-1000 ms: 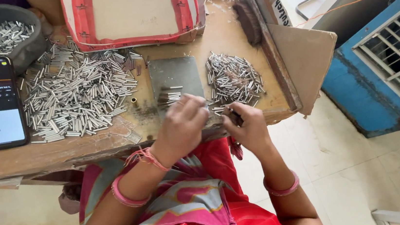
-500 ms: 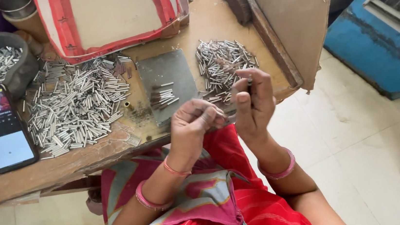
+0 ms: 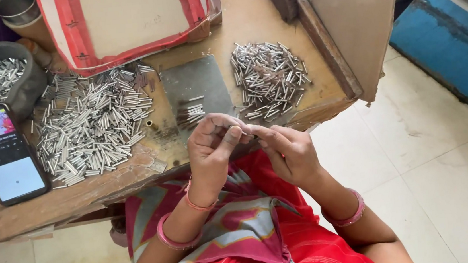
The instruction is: Assembling small metal pins into cylindrical sleeves at a workbench.
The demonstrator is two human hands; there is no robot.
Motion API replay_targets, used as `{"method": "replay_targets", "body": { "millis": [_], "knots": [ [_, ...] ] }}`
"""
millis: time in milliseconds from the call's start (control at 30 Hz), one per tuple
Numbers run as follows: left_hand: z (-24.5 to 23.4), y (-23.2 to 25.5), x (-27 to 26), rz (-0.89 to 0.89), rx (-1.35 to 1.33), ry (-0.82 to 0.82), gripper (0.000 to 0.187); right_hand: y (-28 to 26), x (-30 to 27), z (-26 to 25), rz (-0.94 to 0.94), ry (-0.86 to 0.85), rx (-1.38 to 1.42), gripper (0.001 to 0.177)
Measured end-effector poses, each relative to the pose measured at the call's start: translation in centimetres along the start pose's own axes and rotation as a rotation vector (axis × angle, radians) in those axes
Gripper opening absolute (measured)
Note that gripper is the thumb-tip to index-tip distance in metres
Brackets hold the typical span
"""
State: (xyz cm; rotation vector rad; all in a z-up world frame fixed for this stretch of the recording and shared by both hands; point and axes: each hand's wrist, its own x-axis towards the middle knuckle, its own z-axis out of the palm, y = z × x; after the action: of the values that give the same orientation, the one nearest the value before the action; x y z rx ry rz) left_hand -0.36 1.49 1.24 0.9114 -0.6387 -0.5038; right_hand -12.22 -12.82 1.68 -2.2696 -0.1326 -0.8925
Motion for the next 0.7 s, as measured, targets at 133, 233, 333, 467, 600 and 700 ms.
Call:
{"method": "replay_targets", "body": {
  "millis": [133, 233, 333, 467, 600, 700],
  "knots": [
    [0.3, -1.2, -0.4, -0.031, 0.034, 0.016, 0.006, 0.0, -0.7, 0.3, -0.003, 0.029, 0.002, 0.035],
    [0.6, -2.3, -1.2, 0.042, 0.138, 0.021, 0.010, -0.1, -1.6, 0.9, 0.123, 0.043, 0.123, 0.036],
    [0.2, -2.9, -1.5, -0.026, 0.100, -0.005, 0.012, 0.2, -2.7, 1.0, 0.287, 0.020, 0.240, 0.037],
    [0.1, -1.6, -1.1, 0.018, 0.142, -0.060, 0.012, 0.8, -3.7, 0.6, 0.250, 0.009, 0.187, 0.030],
    [0.3, -1.7, -1.6, 0.024, 0.227, -0.173, 0.014, 1.1, -4.7, 0.7, 0.217, 0.119, 0.139, 0.014],
    [1.4, -1.5, -2.1, -0.088, 0.240, -0.183, 0.015, 1.1, -4.7, 0.4, 0.248, 0.184, 0.139, 0.011]
  ]
}}
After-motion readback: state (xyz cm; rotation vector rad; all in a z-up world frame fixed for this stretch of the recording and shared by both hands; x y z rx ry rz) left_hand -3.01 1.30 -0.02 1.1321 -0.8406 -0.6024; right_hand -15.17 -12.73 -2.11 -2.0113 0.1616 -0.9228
